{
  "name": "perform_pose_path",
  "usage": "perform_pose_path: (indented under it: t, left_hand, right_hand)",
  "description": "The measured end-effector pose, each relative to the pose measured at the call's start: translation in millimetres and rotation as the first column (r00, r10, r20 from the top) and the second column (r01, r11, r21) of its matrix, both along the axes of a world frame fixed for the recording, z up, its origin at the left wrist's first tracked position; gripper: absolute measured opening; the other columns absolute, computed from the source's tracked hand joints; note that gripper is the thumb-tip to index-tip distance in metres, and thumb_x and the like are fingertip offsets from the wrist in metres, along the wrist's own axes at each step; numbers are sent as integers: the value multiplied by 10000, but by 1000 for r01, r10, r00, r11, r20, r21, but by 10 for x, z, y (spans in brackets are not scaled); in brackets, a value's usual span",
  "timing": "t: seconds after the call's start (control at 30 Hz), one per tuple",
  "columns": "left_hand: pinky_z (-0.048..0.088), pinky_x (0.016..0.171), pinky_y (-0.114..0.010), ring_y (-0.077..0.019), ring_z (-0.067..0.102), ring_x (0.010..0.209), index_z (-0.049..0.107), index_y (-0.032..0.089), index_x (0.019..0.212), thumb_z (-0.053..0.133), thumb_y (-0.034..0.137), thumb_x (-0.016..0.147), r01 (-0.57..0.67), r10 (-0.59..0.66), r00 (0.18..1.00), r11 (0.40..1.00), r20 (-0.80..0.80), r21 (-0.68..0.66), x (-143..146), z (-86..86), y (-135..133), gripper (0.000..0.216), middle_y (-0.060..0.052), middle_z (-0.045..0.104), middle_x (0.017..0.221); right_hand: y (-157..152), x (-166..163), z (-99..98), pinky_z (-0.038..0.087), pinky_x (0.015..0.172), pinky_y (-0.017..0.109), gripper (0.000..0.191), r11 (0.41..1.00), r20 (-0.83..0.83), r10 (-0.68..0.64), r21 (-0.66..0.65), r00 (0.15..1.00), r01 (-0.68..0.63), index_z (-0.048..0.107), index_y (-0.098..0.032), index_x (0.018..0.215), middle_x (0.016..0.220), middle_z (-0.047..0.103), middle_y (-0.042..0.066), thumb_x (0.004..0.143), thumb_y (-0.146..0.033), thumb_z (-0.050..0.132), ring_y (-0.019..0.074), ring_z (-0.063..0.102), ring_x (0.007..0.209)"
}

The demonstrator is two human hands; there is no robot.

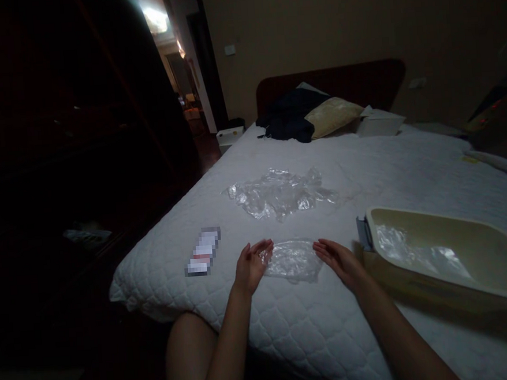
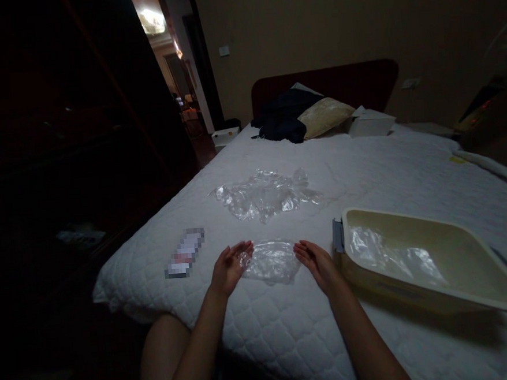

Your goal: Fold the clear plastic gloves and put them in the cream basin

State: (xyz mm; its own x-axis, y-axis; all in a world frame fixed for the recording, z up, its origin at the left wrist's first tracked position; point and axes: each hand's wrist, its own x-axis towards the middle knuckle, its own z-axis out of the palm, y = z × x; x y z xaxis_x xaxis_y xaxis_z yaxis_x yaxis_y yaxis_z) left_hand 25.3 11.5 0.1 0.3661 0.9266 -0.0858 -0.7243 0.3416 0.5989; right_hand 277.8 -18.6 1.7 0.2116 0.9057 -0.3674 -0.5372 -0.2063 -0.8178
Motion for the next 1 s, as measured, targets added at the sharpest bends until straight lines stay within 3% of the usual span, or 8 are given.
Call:
perform_pose_path:
  t: [0.13,0.23,0.33,0.47,0.63,0.77,0.9,1.0]
  left_hand:
    - [298,1006,-404,-247,502,1095,612,125,958,609,270,708,-67,72,996,993,-52,102,24,13,-82,288,-115,618,1058]
    - [306,1002,-405,-237,523,1070,601,140,960,655,244,672,-77,95,986,988,-138,132,49,19,-120,310,-106,617,1062]
    - [326,990,-401,-229,544,1042,600,144,938,700,219,621,-58,89,971,988,-221,144,72,-1,-123,340,-96,632,1031]
    - [338,986,-379,-211,555,1028,603,153,928,715,209,605,-62,94,968,988,-232,140,85,-52,-102,346,-84,643,1012]
    - [379,946,-374,-204,587,967,622,137,882,693,262,637,-108,145,951,983,-273,147,122,-47,-97,284,-94,662,960]
    - [419,877,-360,-210,614,885,655,118,830,665,326,661,-133,220,873,966,-435,221,125,57,-210,267,-121,675,905]
    - [434,840,-376,-245,608,896,684,138,832,618,342,702,83,139,777,944,-613,320,65,187,-451,251,-136,671,925]
    - [381,908,-421,-252,599,927,690,195,853,560,312,745,342,138,649,825,-748,449,27,246,-663,206,-110,665,963]
  right_hand:
    - [-110,-72,-40,516,657,292,214,985,95,-105,147,990,91,610,-182,824,824,660,59,666,-326,612,174,623,750]
    - [-145,-136,15,472,542,267,260,975,364,-165,202,917,95,617,-181,835,757,645,39,654,-367,605,157,587,631]
    - [-140,-204,156,446,609,275,216,964,634,-176,267,753,0,640,-181,791,682,628,25,669,-345,572,170,570,664]
    - [-9,-349,386,430,713,300,176,930,768,-115,307,630,-205,656,-204,777,755,650,21,682,-296,539,177,573,727]
    - [312,-645,395,442,555,234,97,930,520,273,72,809,-360,645,-177,656,614,636,12,617,-226,572,132,568,568]
    - [495,-777,172,386,398,189,107,932,419,340,-28,842,-362,584,-158,526,461,584,7,612,-219,567,104,518,417]
    - [548,-759,37,427,421,195,111,947,358,319,-72,878,-315,558,-162,522,493,600,25,614,-222,569,112,557,448]
    - [530,-740,24,449,453,195,117,953,338,300,-75,892,-293,569,-162,538,529,616,37,630,-235,571,112,574,482]
